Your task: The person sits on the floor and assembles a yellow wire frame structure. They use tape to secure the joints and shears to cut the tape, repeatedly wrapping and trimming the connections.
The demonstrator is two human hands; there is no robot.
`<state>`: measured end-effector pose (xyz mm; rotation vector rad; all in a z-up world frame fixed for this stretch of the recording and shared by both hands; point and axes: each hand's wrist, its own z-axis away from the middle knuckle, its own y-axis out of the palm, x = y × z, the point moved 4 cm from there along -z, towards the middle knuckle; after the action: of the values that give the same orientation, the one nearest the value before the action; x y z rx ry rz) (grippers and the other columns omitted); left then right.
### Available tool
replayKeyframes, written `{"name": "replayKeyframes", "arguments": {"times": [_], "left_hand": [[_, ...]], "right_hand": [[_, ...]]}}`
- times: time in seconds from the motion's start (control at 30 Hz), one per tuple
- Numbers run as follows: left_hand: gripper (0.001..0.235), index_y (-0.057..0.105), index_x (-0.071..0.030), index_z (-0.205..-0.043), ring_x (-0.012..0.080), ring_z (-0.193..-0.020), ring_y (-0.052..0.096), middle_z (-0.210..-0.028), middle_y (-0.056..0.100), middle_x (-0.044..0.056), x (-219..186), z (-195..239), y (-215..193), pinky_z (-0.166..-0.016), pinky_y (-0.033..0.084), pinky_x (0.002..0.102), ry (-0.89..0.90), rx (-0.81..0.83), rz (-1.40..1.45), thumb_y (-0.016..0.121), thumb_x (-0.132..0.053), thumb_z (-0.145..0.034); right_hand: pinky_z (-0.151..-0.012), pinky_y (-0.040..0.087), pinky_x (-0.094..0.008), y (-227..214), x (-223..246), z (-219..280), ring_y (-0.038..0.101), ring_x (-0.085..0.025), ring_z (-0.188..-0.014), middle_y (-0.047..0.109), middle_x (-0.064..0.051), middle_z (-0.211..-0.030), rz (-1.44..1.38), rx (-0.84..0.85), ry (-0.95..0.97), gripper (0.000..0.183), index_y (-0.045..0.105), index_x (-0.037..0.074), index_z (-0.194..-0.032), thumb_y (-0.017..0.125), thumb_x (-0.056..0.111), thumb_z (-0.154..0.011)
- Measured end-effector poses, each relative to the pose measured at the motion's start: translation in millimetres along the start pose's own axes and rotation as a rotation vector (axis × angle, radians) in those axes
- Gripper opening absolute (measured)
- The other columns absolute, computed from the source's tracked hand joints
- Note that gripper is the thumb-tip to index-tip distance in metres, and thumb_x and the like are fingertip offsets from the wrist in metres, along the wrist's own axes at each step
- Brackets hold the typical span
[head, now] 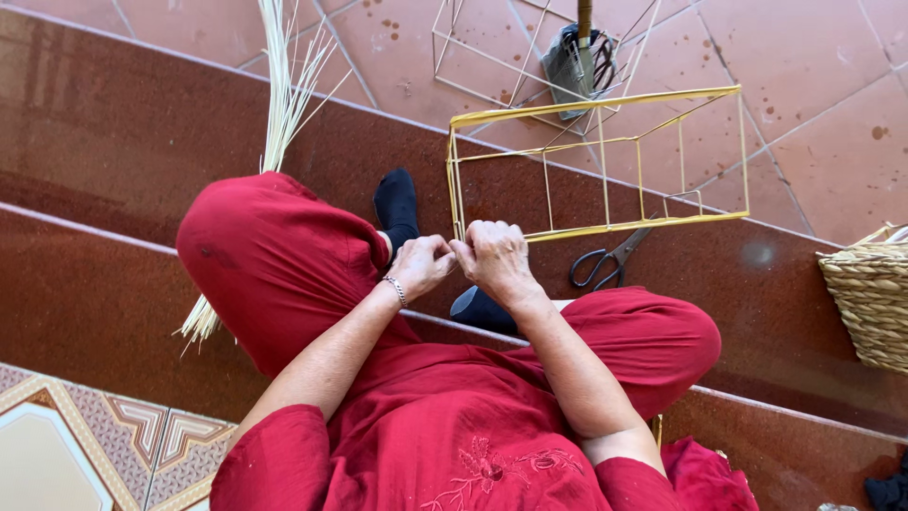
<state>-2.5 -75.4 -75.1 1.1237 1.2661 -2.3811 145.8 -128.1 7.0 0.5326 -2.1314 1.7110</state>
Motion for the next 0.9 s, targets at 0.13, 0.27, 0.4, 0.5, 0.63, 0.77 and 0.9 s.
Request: {"name": "replayKeyframes", "arguments": {"times": [0.13,0.27,0.4,0.5,0.63,0.77,0.9], "left_hand": [[0.041,0.079,-0.007,-0.085,0.0252,-0.074,0.073,-0.075,0.074,0.015,10,-2,-6,-0.071,0.055,0.039,-0.127,0.146,0.022,0.072,-0.047,-0.092],[0.054,0.077,0.004,-0.076,0.0154,-0.07,0.065,-0.075,0.074,0.011,-21,1,-31,-0.069,0.053,0.032,-0.081,0.211,0.493,0.065,-0.04,-0.106],[0.03,0.072,0.004,-0.102,0.0111,-0.093,0.068,-0.097,0.074,0.006,-93,1,-102,-0.089,0.055,0.029,0.296,0.239,0.815,0.06,-0.023,-0.108],[0.028,0.066,0.004,-0.123,0.0114,-0.1,0.068,-0.106,0.073,0.007,-156,8,-148,-0.095,0.054,0.029,0.456,0.314,0.824,0.062,-0.015,-0.104],[0.033,0.061,0.005,-0.132,0.0091,-0.094,0.067,-0.105,0.072,0.005,-233,14,-160,-0.087,0.056,0.026,0.528,0.4,0.809,0.063,-0.011,-0.103],[0.033,0.062,0.005,-0.132,0.006,-0.086,0.066,-0.104,0.069,0.002,-272,7,-138,-0.08,0.057,0.023,0.579,0.457,0.758,0.06,-0.013,-0.104],[0.028,0.067,0.003,-0.126,0.0046,-0.076,0.063,-0.086,0.068,0.001,-275,-8,-106,-0.069,0.055,0.022,0.512,0.495,0.685,0.057,-0.016,-0.108]], "right_hand": [[-0.068,0.052,-0.046,-11,-13,-16,0.067,-0.033,-0.074,0.066,-0.011,-0.075,-0.209,-0.053,0.108,0.019,0.064,0.008,-0.079,0.075,0.021,-0.088],[-0.062,0.052,-0.04,-60,-30,-36,0.067,-0.026,-0.066,0.067,-0.01,-0.072,-0.263,-0.146,0.171,0.019,0.066,0.007,-0.081,0.076,0.019,-0.09],[-0.054,0.046,-0.03,-130,-51,-57,0.057,-0.013,-0.062,0.063,-0.003,-0.068,-0.46,-0.256,0.281,0.014,0.07,0.005,-0.086,0.076,0.015,-0.094],[-0.055,0.04,-0.023,-172,-64,-59,0.05,-0.004,-0.063,0.06,0.004,-0.072,-0.806,-0.363,0.408,0.016,0.067,0.004,-0.089,0.074,0.014,-0.099],[-0.063,0.043,-0.022,-207,-83,-33,0.054,-0.006,-0.068,0.066,0.0,-0.081,-1.095,-0.581,0.388,0.011,0.067,0.004,-0.092,0.071,0.009,-0.1],[-0.071,0.045,-0.023,-196,-106,4,0.055,-0.008,-0.073,0.066,-0.004,-0.086,-1.417,-0.652,0.336,0.01,0.066,0.002,-0.094,0.071,0.008,-0.1],[-0.078,0.046,-0.023,-173,-126,41,0.055,-0.009,-0.078,0.066,-0.005,-0.09,-1.617,-0.645,0.295,0.009,0.065,0.002,-0.094,0.071,0.008,-0.098]]}}
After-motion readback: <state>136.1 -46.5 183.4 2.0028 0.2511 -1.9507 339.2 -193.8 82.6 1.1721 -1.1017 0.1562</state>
